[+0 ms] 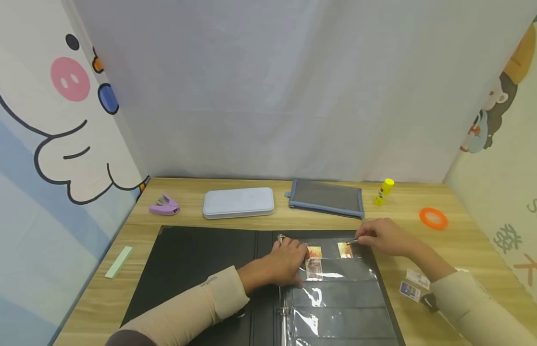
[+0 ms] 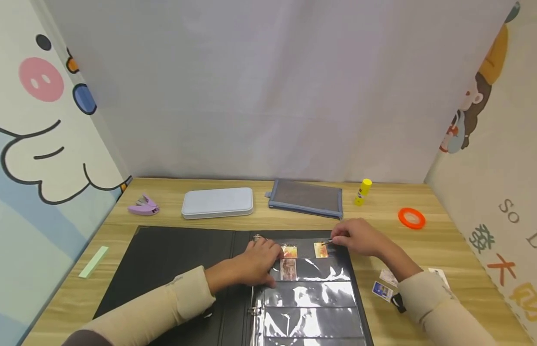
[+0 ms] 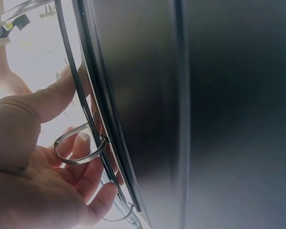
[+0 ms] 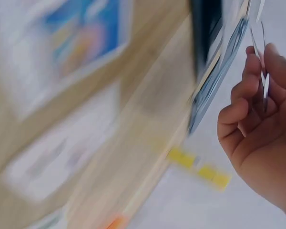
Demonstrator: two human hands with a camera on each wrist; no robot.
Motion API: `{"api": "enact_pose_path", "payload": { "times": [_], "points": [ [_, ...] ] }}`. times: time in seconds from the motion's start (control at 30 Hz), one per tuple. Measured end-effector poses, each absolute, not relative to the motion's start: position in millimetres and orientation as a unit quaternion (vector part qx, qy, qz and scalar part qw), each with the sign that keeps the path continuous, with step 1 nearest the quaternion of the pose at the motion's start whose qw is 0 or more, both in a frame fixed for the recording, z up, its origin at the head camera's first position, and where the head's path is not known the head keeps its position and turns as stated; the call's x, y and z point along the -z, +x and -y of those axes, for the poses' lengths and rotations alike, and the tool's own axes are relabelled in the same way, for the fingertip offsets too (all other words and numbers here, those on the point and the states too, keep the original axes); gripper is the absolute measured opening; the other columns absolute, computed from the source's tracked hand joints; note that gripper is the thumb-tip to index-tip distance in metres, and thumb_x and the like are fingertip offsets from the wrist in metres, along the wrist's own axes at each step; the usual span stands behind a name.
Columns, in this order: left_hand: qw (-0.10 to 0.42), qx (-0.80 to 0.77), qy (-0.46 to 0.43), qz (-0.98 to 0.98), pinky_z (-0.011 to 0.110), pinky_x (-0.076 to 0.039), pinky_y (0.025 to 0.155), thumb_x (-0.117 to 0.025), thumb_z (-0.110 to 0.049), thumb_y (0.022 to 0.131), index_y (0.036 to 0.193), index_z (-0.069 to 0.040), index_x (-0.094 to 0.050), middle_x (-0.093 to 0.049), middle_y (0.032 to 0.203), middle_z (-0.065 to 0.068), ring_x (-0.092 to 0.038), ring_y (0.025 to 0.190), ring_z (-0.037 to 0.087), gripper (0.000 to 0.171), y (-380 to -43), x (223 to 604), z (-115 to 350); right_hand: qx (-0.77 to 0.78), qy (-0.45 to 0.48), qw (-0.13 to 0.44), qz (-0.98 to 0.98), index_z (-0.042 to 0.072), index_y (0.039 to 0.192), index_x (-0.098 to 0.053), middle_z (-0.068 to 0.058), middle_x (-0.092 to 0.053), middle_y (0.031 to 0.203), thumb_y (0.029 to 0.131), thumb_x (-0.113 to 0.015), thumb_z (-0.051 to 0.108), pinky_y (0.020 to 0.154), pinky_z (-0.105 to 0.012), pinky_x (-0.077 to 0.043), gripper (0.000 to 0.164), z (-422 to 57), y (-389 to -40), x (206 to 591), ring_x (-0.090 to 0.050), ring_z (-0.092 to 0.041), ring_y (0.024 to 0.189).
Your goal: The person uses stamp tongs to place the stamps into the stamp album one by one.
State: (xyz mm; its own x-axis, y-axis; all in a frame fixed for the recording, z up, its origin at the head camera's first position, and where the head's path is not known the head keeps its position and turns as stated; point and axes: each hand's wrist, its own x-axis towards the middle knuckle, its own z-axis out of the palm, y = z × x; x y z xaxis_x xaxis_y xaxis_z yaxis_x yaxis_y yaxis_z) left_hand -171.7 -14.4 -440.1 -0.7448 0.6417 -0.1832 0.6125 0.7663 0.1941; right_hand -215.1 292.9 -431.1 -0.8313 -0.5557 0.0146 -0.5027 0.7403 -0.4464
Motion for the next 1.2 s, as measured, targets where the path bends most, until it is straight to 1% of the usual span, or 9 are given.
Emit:
{"api": "enact_pose_path", "payload": {
  "times": [0.23,0.5,0.67,0.77,0.83,0.9,1.07,1.17,1.2],
  "points": [
    [0.115,-0.063,0.337,-0.932,0.043,-0.037,0.094,-0.083,-0.043,0.069,0.112,-0.022,-0.052,-0.055,0.116,-0.002,-0.045,0.116,0.021,0.057,-173,441,15,0.217,-0.262,0.099,-0.935,0.022,0.094,-0.07,0.011,-0.07,0.092,0.094,-0.059,0.02,0.076,-0.024,-0.049,0.011,-359,-200,426,-0.056,0.006,0.084],
    [0.115,-0.068,0.334,-0.933,0.044,-0.037,0.095,-0.083,-0.043,0.07,0.112,-0.022,-0.052,-0.055,0.116,-0.002,-0.044,0.117,0.021,0.055,-173,438,16,0.231,-0.247,0.099,-0.936,0.025,0.09,-0.067,0.015,-0.064,0.082,0.095,-0.057,0.016,0.064,-0.021,-0.044,0.015,-414,-173,426,-0.053,0.005,0.074],
    [0.12,-0.074,0.335,-0.932,0.044,-0.037,0.095,-0.083,-0.041,0.071,0.113,-0.02,-0.053,-0.055,0.117,-0.001,-0.044,0.117,0.022,0.056,-173,438,17,0.222,-0.202,0.136,-0.944,0.021,0.097,-0.07,0.011,-0.069,0.085,0.096,-0.056,0.022,0.062,-0.021,-0.044,0.014,-426,-160,426,-0.054,0.004,0.07],
    [0.12,-0.075,0.336,-0.931,0.045,-0.037,0.096,-0.083,-0.041,0.071,0.112,-0.02,-0.053,-0.055,0.118,-0.001,-0.044,0.117,0.022,0.055,-173,438,17,0.207,-0.192,0.151,-0.947,0.019,0.102,-0.07,0.009,-0.071,0.092,0.095,-0.057,0.024,0.064,-0.02,-0.046,0.016,-429,-156,427,-0.055,0.006,0.075],
    [0.12,-0.073,0.337,-0.931,0.044,-0.037,0.095,-0.082,-0.042,0.071,0.112,-0.021,-0.053,-0.055,0.117,-0.001,-0.044,0.117,0.022,0.055,-173,439,17,0.207,-0.199,0.152,-0.946,0.019,0.1,-0.07,0.009,-0.072,0.091,0.094,-0.058,0.023,0.065,-0.02,-0.046,0.015,-431,-154,430,-0.056,0.006,0.075],
    [0.119,-0.071,0.338,-0.931,0.044,-0.036,0.096,-0.082,-0.042,0.071,0.112,-0.021,-0.052,-0.054,0.117,-0.002,-0.044,0.118,0.022,0.055,-173,439,16,0.22,-0.21,0.155,-0.94,0.018,0.098,-0.07,0.01,-0.07,0.086,0.095,-0.057,0.02,0.064,-0.02,-0.045,0.014,-432,-153,432,-0.054,0.006,0.072],
    [0.12,-0.07,0.338,-0.931,0.045,-0.037,0.096,-0.083,-0.042,0.07,0.112,-0.021,-0.052,-0.054,0.116,-0.002,-0.044,0.118,0.022,0.055,-172,440,16,0.274,-0.215,0.177,-0.92,0.018,0.091,-0.069,0.011,-0.054,0.062,0.096,-0.055,0.018,0.046,-0.021,-0.042,0.014,-432,-151,437,-0.044,0.005,0.051],
    [0.12,-0.07,0.337,-0.931,0.044,-0.037,0.095,-0.083,-0.042,0.07,0.111,-0.021,-0.052,-0.055,0.116,-0.002,-0.044,0.116,0.021,0.056,-171,440,15,0.274,-0.21,0.176,-0.922,0.019,0.089,-0.067,0.011,-0.05,0.058,0.096,-0.055,0.02,0.042,-0.022,-0.04,0.014,-432,-150,438,-0.041,0.005,0.047],
    [0.121,-0.069,0.337,-0.931,0.043,-0.037,0.094,-0.083,-0.042,0.07,0.112,-0.022,-0.052,-0.054,0.115,-0.002,-0.044,0.116,0.021,0.056,-171,440,15,0.267,-0.211,0.169,-0.925,0.018,0.091,-0.068,0.01,-0.052,0.06,0.096,-0.055,0.02,0.044,-0.022,-0.041,0.014,-431,-151,438,-0.042,0.004,0.048]
  ]
}}
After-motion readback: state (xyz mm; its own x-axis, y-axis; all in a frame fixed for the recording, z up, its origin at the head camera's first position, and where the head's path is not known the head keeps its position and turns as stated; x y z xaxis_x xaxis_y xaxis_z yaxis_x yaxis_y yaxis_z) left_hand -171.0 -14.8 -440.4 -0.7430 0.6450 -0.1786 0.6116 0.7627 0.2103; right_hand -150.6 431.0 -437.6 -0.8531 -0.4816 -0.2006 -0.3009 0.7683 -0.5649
